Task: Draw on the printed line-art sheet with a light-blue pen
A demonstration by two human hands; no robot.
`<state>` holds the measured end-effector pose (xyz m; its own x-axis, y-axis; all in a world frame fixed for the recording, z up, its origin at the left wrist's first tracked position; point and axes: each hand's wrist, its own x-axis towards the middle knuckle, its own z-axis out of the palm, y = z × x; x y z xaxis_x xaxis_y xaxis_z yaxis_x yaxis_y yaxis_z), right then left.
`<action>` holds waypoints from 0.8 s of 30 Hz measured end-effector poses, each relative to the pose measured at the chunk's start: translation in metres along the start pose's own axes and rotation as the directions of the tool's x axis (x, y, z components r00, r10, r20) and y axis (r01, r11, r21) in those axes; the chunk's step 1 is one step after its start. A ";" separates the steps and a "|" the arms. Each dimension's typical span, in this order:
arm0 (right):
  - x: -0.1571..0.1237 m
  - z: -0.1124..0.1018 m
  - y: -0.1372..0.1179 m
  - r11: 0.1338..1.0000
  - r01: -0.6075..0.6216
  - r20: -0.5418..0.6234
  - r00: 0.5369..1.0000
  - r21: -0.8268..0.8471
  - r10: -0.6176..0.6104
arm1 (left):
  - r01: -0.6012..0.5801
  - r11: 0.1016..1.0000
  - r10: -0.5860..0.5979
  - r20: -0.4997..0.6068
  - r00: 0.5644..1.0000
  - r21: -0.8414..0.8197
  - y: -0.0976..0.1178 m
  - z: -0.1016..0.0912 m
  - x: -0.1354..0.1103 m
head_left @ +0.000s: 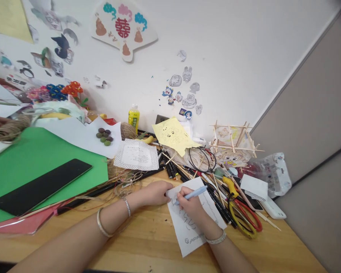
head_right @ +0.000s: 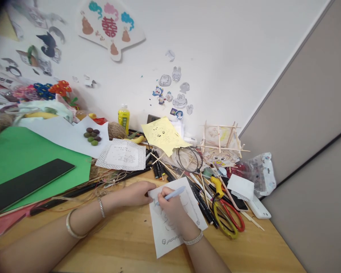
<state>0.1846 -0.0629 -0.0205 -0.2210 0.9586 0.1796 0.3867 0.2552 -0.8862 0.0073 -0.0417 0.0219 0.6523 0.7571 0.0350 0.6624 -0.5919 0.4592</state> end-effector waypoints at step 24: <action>0.002 0.000 0.001 0.986 0.103 0.023 0.995 -0.129 -0.101 | 0.067 0.997 -0.067 -0.015 0.998 0.030 0.008 -0.004 -0.002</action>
<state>0.1843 -0.0611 -0.0214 -0.2789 0.9249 0.2583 0.4745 0.3666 -0.8003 0.0097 -0.0471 0.0290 0.6010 0.7991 0.0170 0.7158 -0.5476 0.4332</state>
